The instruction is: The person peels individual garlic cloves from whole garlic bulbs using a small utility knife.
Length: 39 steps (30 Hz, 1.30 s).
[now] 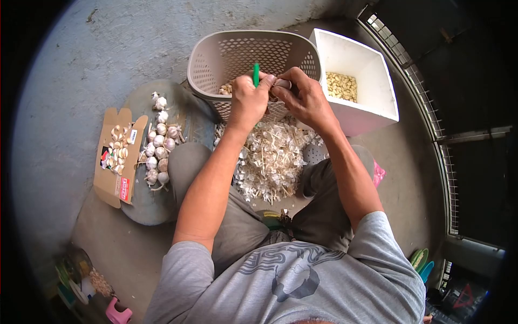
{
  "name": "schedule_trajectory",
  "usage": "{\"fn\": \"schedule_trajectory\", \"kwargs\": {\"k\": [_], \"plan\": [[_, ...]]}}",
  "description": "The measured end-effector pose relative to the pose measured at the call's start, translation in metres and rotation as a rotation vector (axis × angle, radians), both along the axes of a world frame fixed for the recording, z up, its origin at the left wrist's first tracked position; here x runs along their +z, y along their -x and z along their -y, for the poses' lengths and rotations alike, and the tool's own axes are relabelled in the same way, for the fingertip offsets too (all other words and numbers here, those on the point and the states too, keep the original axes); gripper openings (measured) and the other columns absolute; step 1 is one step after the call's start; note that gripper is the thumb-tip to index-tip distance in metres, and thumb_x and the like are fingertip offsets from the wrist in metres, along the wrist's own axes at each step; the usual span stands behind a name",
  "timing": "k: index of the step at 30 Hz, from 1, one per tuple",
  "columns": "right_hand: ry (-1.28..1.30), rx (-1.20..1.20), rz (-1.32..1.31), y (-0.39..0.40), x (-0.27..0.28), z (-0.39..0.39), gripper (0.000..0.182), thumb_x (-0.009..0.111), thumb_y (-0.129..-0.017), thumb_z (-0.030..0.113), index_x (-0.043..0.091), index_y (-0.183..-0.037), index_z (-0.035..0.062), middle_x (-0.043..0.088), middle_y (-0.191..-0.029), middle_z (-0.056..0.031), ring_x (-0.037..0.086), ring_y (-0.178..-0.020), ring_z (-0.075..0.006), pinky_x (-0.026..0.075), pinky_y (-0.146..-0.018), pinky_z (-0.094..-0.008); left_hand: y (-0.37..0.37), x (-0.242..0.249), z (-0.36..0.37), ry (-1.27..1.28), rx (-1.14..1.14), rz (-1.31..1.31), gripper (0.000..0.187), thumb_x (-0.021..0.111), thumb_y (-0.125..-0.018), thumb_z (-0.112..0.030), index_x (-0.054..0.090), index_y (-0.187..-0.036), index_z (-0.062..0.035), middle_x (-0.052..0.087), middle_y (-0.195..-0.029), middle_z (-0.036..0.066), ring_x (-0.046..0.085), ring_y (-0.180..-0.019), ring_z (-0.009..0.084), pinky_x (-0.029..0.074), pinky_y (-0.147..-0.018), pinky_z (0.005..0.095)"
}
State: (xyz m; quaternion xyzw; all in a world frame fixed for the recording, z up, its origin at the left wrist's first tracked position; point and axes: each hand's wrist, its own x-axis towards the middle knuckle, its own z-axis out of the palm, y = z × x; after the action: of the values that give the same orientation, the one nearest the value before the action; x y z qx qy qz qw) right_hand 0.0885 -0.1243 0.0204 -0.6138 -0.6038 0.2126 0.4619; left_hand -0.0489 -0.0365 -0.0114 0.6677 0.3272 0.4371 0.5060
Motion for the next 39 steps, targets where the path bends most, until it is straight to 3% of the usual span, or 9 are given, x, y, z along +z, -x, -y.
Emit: {"fn": "schedule_trajectory", "kwargs": {"k": [4,6,10,14,18,25,30,36,39], "plan": [[-0.057,0.039,0.128,0.007,0.008,0.005,0.022,0.072,-0.093,0.012,0.056,-0.099,-0.0020,0.065,-0.081,-0.0123,0.060,-0.071,-0.0161,0.049,-0.063,-0.0350,0.002,0.012,0.005,-0.166,0.042,-0.162,0.023,0.067,-0.095,-0.016,0.068,-0.086,0.0054,0.067,-0.071,0.018,0.068,-0.065,0.0296,0.051,-0.065,0.0414],[-0.095,0.085,0.184,0.008,0.011,0.007,0.024,0.072,-0.092,0.010,0.054,-0.101,-0.0031,0.064,-0.082,-0.0118,0.060,-0.072,-0.0157,0.049,-0.063,-0.0343,0.002,0.007,0.001,-0.082,0.043,-0.129,0.023,0.069,-0.095,-0.016,0.068,-0.084,0.0042,0.068,-0.070,0.013,0.064,-0.059,0.0204,0.051,-0.057,0.0351],[0.048,0.117,-0.266,0.003,0.007,0.013,0.020,0.067,-0.094,0.010,0.056,-0.106,-0.0025,0.069,-0.087,-0.0083,0.064,-0.071,-0.0130,0.051,-0.060,-0.0293,0.005,0.005,-0.006,0.391,-0.024,0.069,0.021,0.070,-0.095,-0.017,0.068,-0.084,0.0011,0.067,-0.068,0.008,0.061,-0.051,0.0135,0.048,-0.044,0.0299],[0.136,0.185,-0.589,-0.015,0.023,0.018,0.013,0.062,-0.095,0.008,0.058,-0.104,-0.0007,0.068,-0.082,-0.0065,0.060,-0.055,-0.0103,0.052,-0.050,-0.0259,0.016,0.006,-0.014,0.498,-0.233,0.189,0.017,0.071,-0.094,-0.016,0.069,-0.088,0.0000,0.069,-0.072,0.008,0.061,-0.053,0.0103,0.047,-0.041,0.0248],[0.091,0.188,-0.834,-0.042,0.005,0.008,0.018,0.061,-0.097,0.010,0.058,-0.112,-0.0015,0.068,-0.094,-0.0093,0.064,-0.063,-0.0113,0.056,-0.056,-0.0275,0.020,0.015,-0.005,0.365,-0.411,-0.020,0.021,0.072,-0.094,-0.017,0.072,-0.103,0.0012,0.072,-0.079,0.008,0.061,-0.052,0.0087,0.045,-0.040,0.0211],[0.115,0.114,-0.688,-0.020,-0.010,-0.001,0.025,0.064,-0.101,0.018,0.056,-0.114,-0.0033,0.068,-0.092,-0.0102,0.066,-0.067,-0.0143,0.057,-0.057,-0.0295,0.012,0.018,-0.001,0.452,-0.280,0.147,0.040,0.072,-0.096,-0.039,0.072,-0.106,0.0000,0.071,-0.083,0.006,0.056,-0.047,0.0053,0.039,-0.036,0.0201],[0.060,-0.002,-0.365,0.003,-0.012,-0.008,0.027,0.060,-0.104,0.024,0.055,-0.112,-0.0017,0.065,-0.084,-0.0059,0.062,-0.065,-0.0088,0.050,-0.054,-0.0249,0.002,0.008,0.008,0.504,-0.197,0.225,0.043,0.067,-0.097,-0.047,0.067,-0.087,-0.0055,0.068,-0.077,0.004,0.054,-0.043,0.0096,0.037,-0.034,0.0236],[0.062,0.017,-0.285,0.012,-0.001,-0.011,0.024,0.058,-0.106,0.027,0.055,-0.109,0.0039,0.061,-0.076,-0.0023,0.054,-0.059,-0.0060,0.044,-0.049,-0.0226,0.004,0.008,0.003,0.440,-0.150,0.136,0.038,0.066,-0.099,-0.039,0.067,-0.083,-0.0044,0.064,-0.069,0.004,0.055,-0.044,0.0120,0.040,-0.035,0.0274],[0.028,0.065,-0.319,0.014,-0.005,-0.014,0.023,0.058,-0.106,0.026,0.054,-0.111,0.0041,0.061,-0.076,-0.0019,0.054,-0.061,-0.0051,0.043,-0.050,-0.0219,0.001,0.011,0.009,0.604,-0.135,0.313,0.033,0.065,-0.100,-0.032,0.066,-0.083,-0.0043,0.063,-0.068,0.004,0.054,-0.044,0.0122,0.040,-0.035,0.0278]]}}
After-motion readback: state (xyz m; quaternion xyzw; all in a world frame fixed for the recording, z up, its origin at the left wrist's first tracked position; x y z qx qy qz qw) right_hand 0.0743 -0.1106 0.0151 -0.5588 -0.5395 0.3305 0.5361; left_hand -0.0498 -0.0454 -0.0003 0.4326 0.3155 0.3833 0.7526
